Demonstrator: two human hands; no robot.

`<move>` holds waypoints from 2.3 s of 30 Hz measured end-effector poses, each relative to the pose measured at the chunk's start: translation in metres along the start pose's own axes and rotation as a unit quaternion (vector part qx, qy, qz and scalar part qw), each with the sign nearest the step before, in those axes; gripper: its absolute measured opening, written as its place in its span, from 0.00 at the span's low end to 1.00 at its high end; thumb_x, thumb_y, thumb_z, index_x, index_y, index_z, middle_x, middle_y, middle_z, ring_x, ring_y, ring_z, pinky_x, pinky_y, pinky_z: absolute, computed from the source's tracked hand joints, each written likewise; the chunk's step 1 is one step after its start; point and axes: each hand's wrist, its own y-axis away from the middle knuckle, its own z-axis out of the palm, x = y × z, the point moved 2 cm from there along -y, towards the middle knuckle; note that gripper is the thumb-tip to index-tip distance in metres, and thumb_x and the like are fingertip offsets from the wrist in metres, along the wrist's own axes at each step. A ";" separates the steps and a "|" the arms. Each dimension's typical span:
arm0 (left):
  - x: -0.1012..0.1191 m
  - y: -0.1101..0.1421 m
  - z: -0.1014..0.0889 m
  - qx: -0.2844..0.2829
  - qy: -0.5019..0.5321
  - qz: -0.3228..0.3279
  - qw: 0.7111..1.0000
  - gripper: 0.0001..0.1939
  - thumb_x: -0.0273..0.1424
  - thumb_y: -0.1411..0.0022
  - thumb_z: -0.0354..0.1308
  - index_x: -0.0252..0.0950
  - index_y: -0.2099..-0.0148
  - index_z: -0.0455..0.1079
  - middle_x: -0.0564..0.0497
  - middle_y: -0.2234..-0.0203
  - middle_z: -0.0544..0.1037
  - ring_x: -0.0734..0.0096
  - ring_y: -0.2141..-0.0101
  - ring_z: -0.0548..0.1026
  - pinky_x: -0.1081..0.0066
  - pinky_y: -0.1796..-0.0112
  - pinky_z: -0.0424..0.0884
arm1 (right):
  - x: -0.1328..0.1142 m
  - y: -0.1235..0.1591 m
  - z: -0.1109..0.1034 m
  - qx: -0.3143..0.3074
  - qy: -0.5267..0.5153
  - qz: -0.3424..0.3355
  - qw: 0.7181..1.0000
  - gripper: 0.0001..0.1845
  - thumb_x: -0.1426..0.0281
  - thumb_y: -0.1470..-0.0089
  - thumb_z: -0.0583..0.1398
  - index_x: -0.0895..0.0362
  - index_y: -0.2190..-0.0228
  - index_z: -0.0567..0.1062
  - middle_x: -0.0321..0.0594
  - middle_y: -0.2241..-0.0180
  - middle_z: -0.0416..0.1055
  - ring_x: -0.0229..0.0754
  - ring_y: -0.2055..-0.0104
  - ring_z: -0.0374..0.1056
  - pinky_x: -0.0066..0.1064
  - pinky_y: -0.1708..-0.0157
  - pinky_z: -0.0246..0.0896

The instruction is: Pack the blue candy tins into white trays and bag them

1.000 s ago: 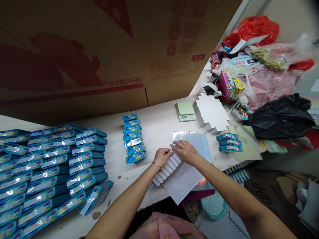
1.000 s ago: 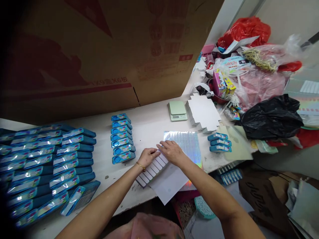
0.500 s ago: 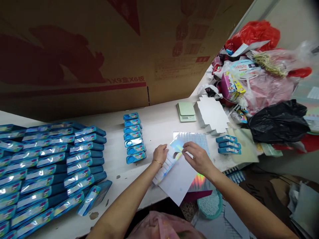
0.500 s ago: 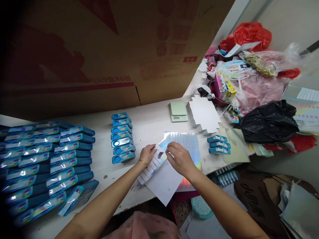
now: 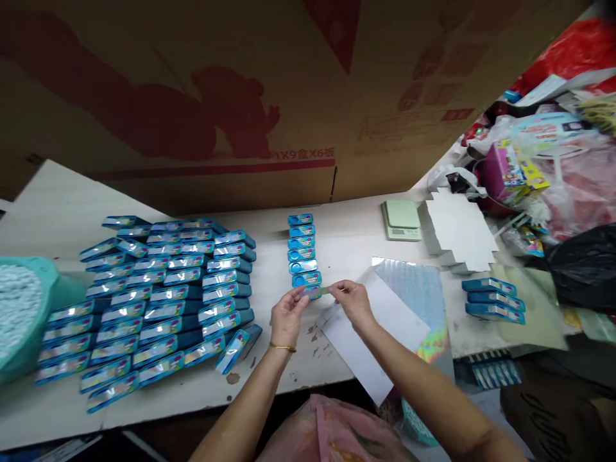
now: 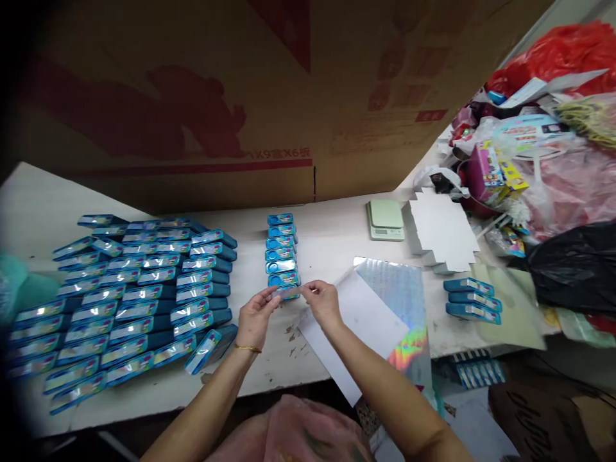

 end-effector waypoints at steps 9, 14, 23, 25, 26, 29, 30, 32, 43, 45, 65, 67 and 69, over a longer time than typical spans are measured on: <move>-0.026 -0.023 -0.049 0.065 -0.116 0.056 0.989 0.21 0.37 0.53 0.56 0.32 0.56 0.65 0.54 0.79 0.71 0.74 0.74 0.71 0.73 0.68 0.66 | 0.018 0.002 0.050 0.043 0.224 -0.198 0.953 0.10 0.67 0.52 0.55 0.55 0.80 0.72 0.37 0.78 0.66 0.37 0.73 0.62 0.28 0.73 0.58; -0.034 -0.029 -0.051 0.050 -0.146 0.058 0.986 0.22 0.38 0.52 0.55 0.32 0.55 0.64 0.55 0.80 0.71 0.75 0.75 0.71 0.74 0.68 0.65 | 0.025 -0.002 0.056 0.030 0.311 -0.217 0.925 0.09 0.68 0.50 0.54 0.55 0.78 0.72 0.38 0.76 0.67 0.38 0.70 0.62 0.29 0.71 0.58; -0.042 -0.034 -0.044 0.029 -0.230 0.045 0.972 0.17 0.37 0.51 0.52 0.34 0.60 0.68 0.50 0.72 0.74 0.72 0.73 0.70 0.72 0.68 0.66 | 0.022 0.006 0.046 -0.082 0.586 -0.329 0.736 0.16 0.74 0.47 0.50 0.54 0.56 0.67 0.44 0.69 0.65 0.43 0.68 0.58 0.35 0.70 0.51; -0.040 -0.027 -0.048 0.040 -0.270 0.071 0.960 0.14 0.36 0.49 0.50 0.35 0.62 0.70 0.48 0.69 0.74 0.71 0.72 0.70 0.70 0.66 0.66 | 0.021 0.007 0.039 -0.129 0.599 -0.350 0.709 0.19 0.76 0.48 0.50 0.53 0.54 0.65 0.44 0.68 0.65 0.43 0.68 0.58 0.35 0.71 0.50; -0.038 -0.021 -0.049 0.052 -0.282 0.087 0.954 0.14 0.36 0.48 0.49 0.35 0.62 0.69 0.48 0.69 0.73 0.71 0.71 0.70 0.70 0.66 0.66 | 0.020 0.005 0.033 -0.135 0.592 -0.352 0.712 0.20 0.76 0.49 0.50 0.52 0.54 0.65 0.44 0.67 0.65 0.43 0.67 0.58 0.34 0.71 0.49; -0.030 0.004 -0.039 0.049 -0.289 0.124 0.948 0.14 0.36 0.45 0.47 0.36 0.60 0.68 0.49 0.69 0.72 0.72 0.71 0.70 0.71 0.67 0.67 | 0.015 -0.009 -0.002 -0.088 0.562 -0.342 0.748 0.20 0.77 0.48 0.49 0.52 0.54 0.66 0.44 0.62 0.65 0.43 0.63 0.58 0.35 0.66 0.50; -0.026 0.013 -0.030 0.021 -0.285 0.136 0.949 0.14 0.36 0.44 0.46 0.36 0.60 0.68 0.49 0.69 0.72 0.71 0.69 0.70 0.71 0.66 0.67 | 0.015 -0.014 -0.018 -0.073 0.562 -0.339 0.751 0.21 0.77 0.49 0.49 0.53 0.54 0.66 0.45 0.60 0.65 0.43 0.60 0.58 0.36 0.64 0.49; -0.022 0.029 -0.003 -0.065 -0.285 0.165 0.942 0.14 0.36 0.42 0.45 0.36 0.59 0.67 0.48 0.65 0.73 0.70 0.63 0.70 0.70 0.61 0.66 | 0.020 -0.024 -0.050 -0.075 0.585 -0.337 0.733 0.21 0.78 0.51 0.51 0.54 0.54 0.66 0.46 0.56 0.64 0.46 0.54 0.56 0.40 0.58 0.47; -0.088 -0.026 0.119 -0.229 -0.358 0.009 0.905 0.14 0.33 0.52 0.55 0.32 0.63 0.70 0.45 0.67 0.75 0.64 0.65 0.72 0.66 0.61 0.65 | 0.090 0.016 -0.125 -0.070 0.576 -0.378 0.721 0.19 0.79 0.47 0.47 0.58 0.55 0.66 0.46 0.59 0.67 0.42 0.62 0.60 0.35 0.66 0.58; -0.090 -0.031 0.121 -0.243 -0.341 0.014 0.908 0.10 0.31 0.51 0.53 0.33 0.66 0.71 0.49 0.71 0.76 0.69 0.69 0.72 0.70 0.65 0.66 | 0.080 0.015 -0.127 -0.098 0.552 -0.365 0.743 0.20 0.79 0.49 0.48 0.57 0.54 0.65 0.46 0.58 0.65 0.43 0.59 0.59 0.35 0.63 0.58; -0.068 -0.024 0.116 -0.182 -0.328 0.041 0.926 0.10 0.28 0.52 0.55 0.33 0.66 0.72 0.45 0.67 0.76 0.62 0.62 0.71 0.62 0.57 0.62 | 0.006 0.003 -0.134 -0.082 0.446 -0.310 0.835 0.08 0.72 0.48 0.51 0.57 0.72 0.69 0.41 0.68 0.67 0.39 0.65 0.61 0.31 0.66 0.57; -0.065 -0.020 0.116 -0.169 -0.311 0.056 0.934 0.12 0.28 0.52 0.55 0.34 0.63 0.71 0.45 0.62 0.74 0.62 0.57 0.68 0.62 0.53 0.59 | -0.015 0.011 -0.132 -0.064 0.359 -0.246 0.898 0.06 0.72 0.50 0.52 0.57 0.75 0.68 0.38 0.71 0.66 0.37 0.69 0.61 0.29 0.69 0.57; -0.056 -0.011 0.114 -0.166 -0.217 0.061 0.960 0.14 0.31 0.50 0.54 0.35 0.59 0.70 0.45 0.57 0.72 0.64 0.53 0.66 0.64 0.50 0.56 | -0.030 0.013 -0.127 -0.053 0.264 -0.177 0.947 0.06 0.70 0.52 0.54 0.56 0.77 0.68 0.36 0.74 0.65 0.35 0.73 0.60 0.27 0.73 0.56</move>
